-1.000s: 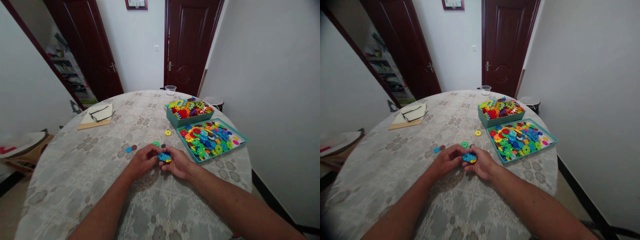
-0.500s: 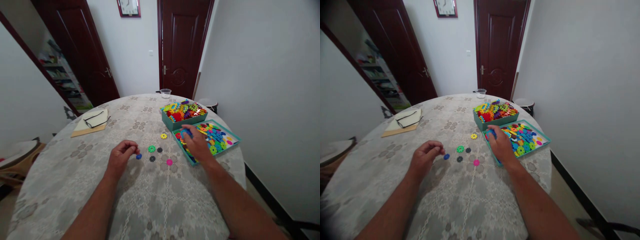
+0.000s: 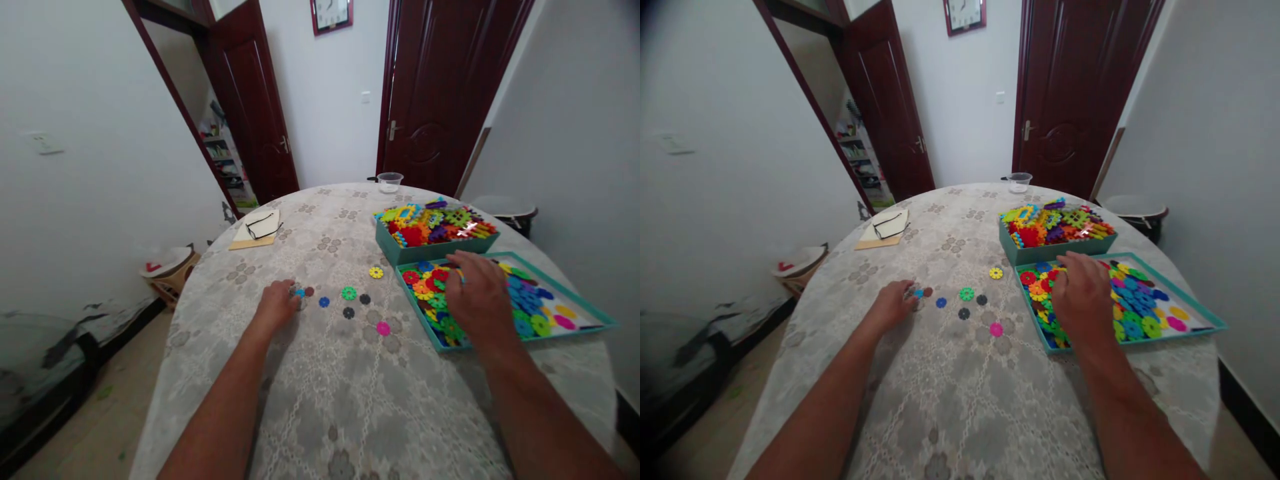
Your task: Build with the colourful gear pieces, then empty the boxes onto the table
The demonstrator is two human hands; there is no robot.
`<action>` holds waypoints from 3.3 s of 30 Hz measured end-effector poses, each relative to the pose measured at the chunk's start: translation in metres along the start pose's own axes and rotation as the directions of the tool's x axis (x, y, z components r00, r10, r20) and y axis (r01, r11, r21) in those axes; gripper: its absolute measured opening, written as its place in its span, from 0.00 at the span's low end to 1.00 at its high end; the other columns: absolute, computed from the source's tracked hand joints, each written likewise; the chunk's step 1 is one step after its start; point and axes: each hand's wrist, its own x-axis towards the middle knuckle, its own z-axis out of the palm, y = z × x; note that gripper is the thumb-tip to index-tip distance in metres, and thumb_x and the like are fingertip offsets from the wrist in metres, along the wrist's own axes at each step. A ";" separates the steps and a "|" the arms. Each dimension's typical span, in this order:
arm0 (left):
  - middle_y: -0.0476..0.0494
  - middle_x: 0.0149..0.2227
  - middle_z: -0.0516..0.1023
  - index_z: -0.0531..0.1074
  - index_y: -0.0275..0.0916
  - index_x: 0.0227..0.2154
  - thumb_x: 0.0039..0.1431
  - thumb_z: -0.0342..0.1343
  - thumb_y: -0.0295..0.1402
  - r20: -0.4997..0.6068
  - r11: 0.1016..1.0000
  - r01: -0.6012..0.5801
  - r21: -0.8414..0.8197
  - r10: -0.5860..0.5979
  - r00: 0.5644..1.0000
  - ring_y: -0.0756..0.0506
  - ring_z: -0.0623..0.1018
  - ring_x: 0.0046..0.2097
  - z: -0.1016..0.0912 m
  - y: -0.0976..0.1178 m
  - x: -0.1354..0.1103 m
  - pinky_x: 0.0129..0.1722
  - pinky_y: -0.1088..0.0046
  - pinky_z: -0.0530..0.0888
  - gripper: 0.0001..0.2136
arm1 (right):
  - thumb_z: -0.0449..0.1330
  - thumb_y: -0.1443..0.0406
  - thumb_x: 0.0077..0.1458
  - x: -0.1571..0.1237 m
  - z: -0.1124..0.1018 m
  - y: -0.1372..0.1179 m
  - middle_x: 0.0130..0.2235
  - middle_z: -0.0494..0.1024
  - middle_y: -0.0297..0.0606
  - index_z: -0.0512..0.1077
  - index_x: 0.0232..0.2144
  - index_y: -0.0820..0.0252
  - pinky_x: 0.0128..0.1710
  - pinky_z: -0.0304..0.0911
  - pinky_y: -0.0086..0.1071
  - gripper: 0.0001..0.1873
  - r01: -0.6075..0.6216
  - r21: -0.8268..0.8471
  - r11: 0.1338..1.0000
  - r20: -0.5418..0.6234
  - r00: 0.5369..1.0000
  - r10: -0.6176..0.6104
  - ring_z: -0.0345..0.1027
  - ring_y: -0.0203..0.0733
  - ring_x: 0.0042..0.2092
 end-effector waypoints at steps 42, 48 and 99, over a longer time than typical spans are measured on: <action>0.54 0.27 0.70 0.68 0.41 0.32 0.49 0.64 0.49 0.309 0.949 0.005 -0.314 0.098 0.946 0.49 0.69 0.29 -0.015 0.043 0.016 0.30 0.74 0.65 0.19 | 0.59 0.67 0.61 -0.069 -0.034 -0.146 0.50 0.78 0.56 0.77 0.47 0.65 0.55 0.68 0.55 0.14 0.139 0.545 0.827 0.695 0.478 -0.538 0.71 0.59 0.56; 0.53 0.31 0.73 0.74 0.42 0.48 0.50 0.65 0.45 0.445 0.945 -0.053 -0.323 0.201 0.872 0.47 0.72 0.33 -0.013 0.061 0.001 0.34 0.73 0.66 0.22 | 0.56 0.68 0.62 -0.070 -0.029 -0.147 0.49 0.78 0.54 0.77 0.47 0.64 0.55 0.68 0.55 0.14 0.149 0.549 0.822 0.688 0.477 -0.546 0.70 0.59 0.56; 0.47 0.44 0.82 0.79 0.44 0.44 0.60 0.62 0.30 0.101 0.727 -0.529 -0.438 0.624 0.775 0.44 0.79 0.46 0.033 0.063 -0.021 0.47 0.70 0.70 0.10 | 0.61 0.68 0.56 -0.013 0.084 -0.096 0.37 0.78 0.38 0.74 0.37 0.59 0.38 0.59 0.30 0.05 -0.276 0.084 0.957 0.826 0.556 0.088 0.70 0.42 0.40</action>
